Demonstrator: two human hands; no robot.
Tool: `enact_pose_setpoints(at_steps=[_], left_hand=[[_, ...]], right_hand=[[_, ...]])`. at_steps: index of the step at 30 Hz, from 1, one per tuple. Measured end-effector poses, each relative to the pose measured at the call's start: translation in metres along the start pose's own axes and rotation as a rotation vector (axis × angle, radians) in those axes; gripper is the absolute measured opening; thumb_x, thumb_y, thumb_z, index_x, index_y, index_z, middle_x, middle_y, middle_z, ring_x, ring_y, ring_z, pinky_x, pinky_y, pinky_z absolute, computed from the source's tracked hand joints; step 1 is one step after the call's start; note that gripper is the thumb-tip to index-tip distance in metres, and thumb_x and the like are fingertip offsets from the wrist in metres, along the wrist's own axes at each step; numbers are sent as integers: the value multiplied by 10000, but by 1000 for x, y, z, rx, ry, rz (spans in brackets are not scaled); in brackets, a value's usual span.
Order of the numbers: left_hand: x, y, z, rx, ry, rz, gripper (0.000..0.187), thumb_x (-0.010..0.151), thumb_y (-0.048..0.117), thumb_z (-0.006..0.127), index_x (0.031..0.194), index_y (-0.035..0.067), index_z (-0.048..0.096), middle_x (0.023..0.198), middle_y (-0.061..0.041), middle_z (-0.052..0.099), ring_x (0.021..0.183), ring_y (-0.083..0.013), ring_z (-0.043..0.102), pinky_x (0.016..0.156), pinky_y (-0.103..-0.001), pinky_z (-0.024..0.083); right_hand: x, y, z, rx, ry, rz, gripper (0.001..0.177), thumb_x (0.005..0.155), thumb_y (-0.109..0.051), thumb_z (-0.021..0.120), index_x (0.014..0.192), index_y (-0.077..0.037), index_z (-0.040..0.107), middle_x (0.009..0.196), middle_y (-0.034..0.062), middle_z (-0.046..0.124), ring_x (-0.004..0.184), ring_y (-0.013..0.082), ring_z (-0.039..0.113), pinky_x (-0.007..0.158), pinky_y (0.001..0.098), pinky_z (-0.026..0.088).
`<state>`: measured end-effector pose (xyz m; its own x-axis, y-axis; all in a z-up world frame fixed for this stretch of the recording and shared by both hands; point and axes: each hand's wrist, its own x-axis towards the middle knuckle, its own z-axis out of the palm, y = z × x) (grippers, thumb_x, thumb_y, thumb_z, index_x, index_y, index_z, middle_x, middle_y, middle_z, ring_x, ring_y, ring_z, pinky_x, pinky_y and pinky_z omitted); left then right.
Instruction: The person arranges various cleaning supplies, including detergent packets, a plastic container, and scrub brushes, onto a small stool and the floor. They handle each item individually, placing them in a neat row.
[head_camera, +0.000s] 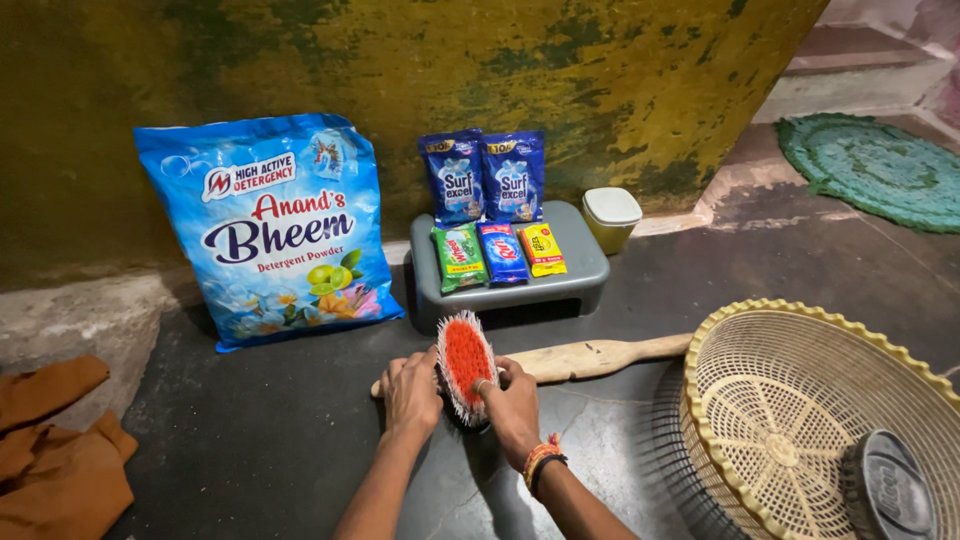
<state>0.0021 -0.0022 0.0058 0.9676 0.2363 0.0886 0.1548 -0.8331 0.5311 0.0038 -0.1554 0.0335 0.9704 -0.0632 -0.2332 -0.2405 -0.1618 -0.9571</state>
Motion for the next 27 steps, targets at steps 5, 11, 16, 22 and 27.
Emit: enact_pose_setpoints(at_steps=[5, 11, 16, 22, 27], left_hand=[[-2, 4, -5, 30, -17, -32, 683, 764, -71, 696, 1385, 190, 586, 1295, -40, 643, 1246, -298, 530, 1128, -463, 347], [-1, 4, -9, 42, 7, -35, 743, 745, -75, 710, 1429, 163, 543, 1322, -68, 620, 1274, -301, 514, 1143, -446, 349], [-2, 2, -11, -3, 41, -25, 663, 812, -54, 683, 1423, 173, 564, 1320, -63, 637, 1258, -304, 531, 1133, -471, 353], [-5, 3, -16, -36, -20, -25, 741, 749, -96, 669, 1435, 152, 535, 1266, -47, 677, 1244, -291, 557, 1147, -456, 356], [-10, 4, -19, -30, -48, -1, 786, 728, -131, 653, 1457, 127, 513, 1264, -93, 668, 1241, -315, 551, 1135, -447, 367]], right_hand=[[1, 1, 1, -104, 59, -30, 588, 742, -148, 763, 1305, -32, 636, 1185, 165, 647, 1034, 234, 661, 872, 336, 543], [4, 2, 0, -157, 52, -1, 667, 725, -197, 762, 1352, -39, 599, 1233, 191, 635, 1095, 298, 679, 922, 355, 557], [1, 8, -1, -173, 54, -70, 716, 720, -186, 765, 1392, -68, 548, 1337, 180, 494, 1158, 286, 611, 954, 354, 547], [-6, 14, 3, -216, 78, -66, 688, 703, -182, 792, 1349, -79, 579, 1295, 171, 528, 1134, 283, 608, 962, 358, 535], [-9, 15, 2, -172, 64, -77, 680, 699, -187, 781, 1340, -81, 579, 1242, 155, 581, 1106, 273, 646, 945, 367, 555]])
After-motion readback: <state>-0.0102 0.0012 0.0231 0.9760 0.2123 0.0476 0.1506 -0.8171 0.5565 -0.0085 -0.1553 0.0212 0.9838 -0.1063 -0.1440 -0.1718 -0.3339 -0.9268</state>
